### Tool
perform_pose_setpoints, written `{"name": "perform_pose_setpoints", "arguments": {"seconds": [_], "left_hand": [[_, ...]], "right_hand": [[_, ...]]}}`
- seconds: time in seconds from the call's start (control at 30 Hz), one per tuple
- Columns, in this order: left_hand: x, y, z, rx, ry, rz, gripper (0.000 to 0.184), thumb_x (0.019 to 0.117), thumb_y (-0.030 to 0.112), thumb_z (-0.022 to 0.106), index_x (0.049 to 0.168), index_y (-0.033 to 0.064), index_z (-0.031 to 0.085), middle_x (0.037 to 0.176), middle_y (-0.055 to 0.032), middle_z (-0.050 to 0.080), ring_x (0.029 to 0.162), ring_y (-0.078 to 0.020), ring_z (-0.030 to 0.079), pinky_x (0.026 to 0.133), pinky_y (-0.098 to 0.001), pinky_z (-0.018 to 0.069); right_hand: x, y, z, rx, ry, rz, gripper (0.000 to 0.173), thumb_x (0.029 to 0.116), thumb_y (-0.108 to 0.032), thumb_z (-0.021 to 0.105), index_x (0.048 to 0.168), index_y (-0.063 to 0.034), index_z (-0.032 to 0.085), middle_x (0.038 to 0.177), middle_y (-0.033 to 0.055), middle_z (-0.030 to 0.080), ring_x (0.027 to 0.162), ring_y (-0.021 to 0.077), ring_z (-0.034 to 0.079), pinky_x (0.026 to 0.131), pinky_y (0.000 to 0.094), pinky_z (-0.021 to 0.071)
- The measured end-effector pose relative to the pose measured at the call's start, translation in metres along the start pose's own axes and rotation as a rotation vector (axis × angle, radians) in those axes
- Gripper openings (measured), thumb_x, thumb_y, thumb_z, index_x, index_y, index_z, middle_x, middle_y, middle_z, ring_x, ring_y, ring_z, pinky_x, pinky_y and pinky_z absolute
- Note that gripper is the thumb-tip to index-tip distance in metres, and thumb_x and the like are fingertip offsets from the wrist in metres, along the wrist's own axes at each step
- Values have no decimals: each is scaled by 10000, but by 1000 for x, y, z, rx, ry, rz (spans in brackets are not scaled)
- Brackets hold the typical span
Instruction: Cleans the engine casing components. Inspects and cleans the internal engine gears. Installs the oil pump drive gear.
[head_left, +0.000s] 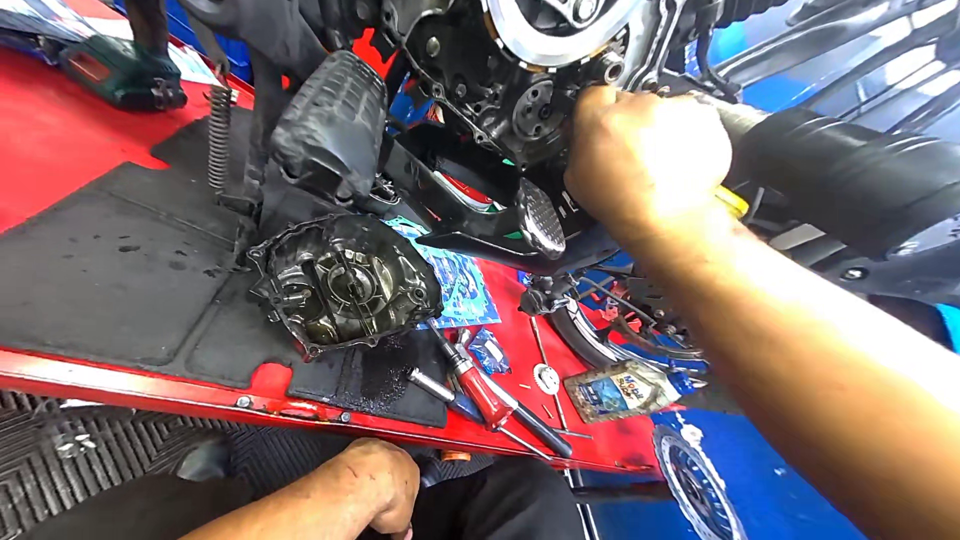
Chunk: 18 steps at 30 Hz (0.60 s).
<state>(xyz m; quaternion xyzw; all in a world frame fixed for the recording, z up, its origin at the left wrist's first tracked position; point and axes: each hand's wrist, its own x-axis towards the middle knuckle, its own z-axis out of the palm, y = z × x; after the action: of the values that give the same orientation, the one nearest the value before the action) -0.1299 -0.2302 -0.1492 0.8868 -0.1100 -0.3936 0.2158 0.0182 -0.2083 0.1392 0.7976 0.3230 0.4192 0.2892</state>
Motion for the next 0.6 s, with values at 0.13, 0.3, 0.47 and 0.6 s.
{"name": "perform_pose_setpoints", "arguments": {"seconds": [0.13, 0.3, 0.47, 0.6], "left_hand": [[-2, -3, 1, -16, 16, -4, 673, 934, 595, 633, 1314, 40, 614, 1225, -231, 676, 1173, -428, 641, 927, -702, 487], [-2, 1, 0, -12, 10, 5, 640, 937, 575, 640, 1283, 37, 629, 1220, -224, 679, 1168, -425, 642, 922, -701, 488], [-1, 0, 3, -15, -6, 8, 695, 935, 568, 652, 1362, 23, 593, 1317, -259, 634, 1258, -449, 594, 997, -692, 459], [9, -9, 4, -4, 14, -4, 682, 928, 567, 657, 1332, 18, 613, 1290, -267, 644, 1247, -450, 600, 995, -686, 463]], "right_hand": [[-1, 1, 2, -39, 16, -24, 117, 952, -67, 498, 1021, 21, 532, 768, 277, 622, 739, 526, 668, 514, 601, 451], [4, -5, -7, -9, -103, 43, 167, 921, -98, 548, 1054, 3, 546, 828, 288, 638, 805, 531, 677, 534, 610, 466], [13, 10, -10, 178, -198, -34, 186, 952, -184, 548, 1018, -15, 586, 918, 296, 644, 885, 534, 668, 592, 660, 485], [22, 27, -1, 332, -162, -245, 349, 1068, -352, 473, 906, -72, 607, 805, 186, 633, 795, 428, 672, 616, 617, 497]]}}
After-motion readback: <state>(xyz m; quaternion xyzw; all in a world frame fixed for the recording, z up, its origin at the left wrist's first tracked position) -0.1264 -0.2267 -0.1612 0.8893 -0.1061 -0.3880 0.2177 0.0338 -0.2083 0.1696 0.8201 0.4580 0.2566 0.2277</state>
